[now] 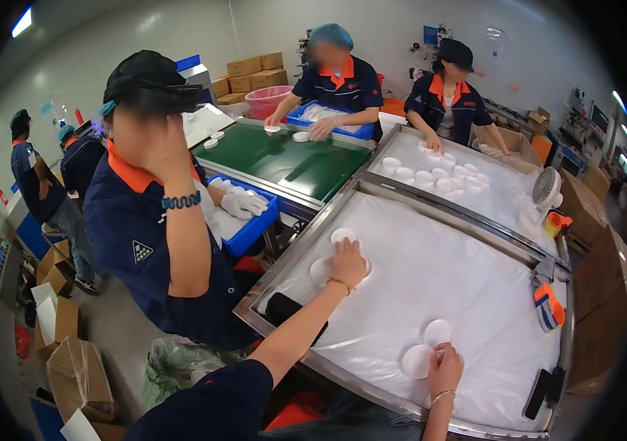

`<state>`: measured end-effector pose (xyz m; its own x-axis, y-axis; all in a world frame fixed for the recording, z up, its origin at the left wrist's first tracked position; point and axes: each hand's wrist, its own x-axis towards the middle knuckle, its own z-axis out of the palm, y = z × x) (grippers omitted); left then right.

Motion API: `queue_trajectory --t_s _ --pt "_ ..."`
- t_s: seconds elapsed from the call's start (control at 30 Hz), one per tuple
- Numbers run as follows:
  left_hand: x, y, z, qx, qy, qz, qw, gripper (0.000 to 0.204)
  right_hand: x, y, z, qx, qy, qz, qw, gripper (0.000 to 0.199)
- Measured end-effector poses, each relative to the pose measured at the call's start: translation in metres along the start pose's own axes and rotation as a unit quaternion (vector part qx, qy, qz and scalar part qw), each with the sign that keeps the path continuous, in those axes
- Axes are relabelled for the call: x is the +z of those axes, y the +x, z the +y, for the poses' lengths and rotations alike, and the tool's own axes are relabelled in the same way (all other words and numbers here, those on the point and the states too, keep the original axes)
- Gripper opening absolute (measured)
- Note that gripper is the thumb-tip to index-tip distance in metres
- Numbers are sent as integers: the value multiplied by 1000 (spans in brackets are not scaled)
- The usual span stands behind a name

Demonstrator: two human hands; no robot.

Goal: The person takes lids from a table, arranges them inside a cardboard box in rows, and places divider sheets into the box.

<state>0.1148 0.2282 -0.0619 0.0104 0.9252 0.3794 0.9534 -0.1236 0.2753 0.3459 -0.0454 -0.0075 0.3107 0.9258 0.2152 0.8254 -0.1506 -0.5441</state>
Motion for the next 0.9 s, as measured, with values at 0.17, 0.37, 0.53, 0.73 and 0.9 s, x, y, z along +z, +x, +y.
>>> queue_trajectory --t_s 0.17,0.37,0.53,0.73,0.9 --pt "-16 -28 56 114 -55 -97 987 36 -7 -9 23 -4 -4 41 999 15" --pt "8 -15 13 284 -32 10 958 34 -29 -13 -17 38 420 95 902 18" --pt "-8 -13 36 268 -96 -78 955 24 -75 -91 -49 77 873 100 472 41" --pt "-41 -18 53 200 -113 -174 958 18 -99 -142 -79 38 947 95 303 39" --pt "-42 -28 54 220 -103 -198 950 18 -110 -154 -96 27 948 96 301 44"
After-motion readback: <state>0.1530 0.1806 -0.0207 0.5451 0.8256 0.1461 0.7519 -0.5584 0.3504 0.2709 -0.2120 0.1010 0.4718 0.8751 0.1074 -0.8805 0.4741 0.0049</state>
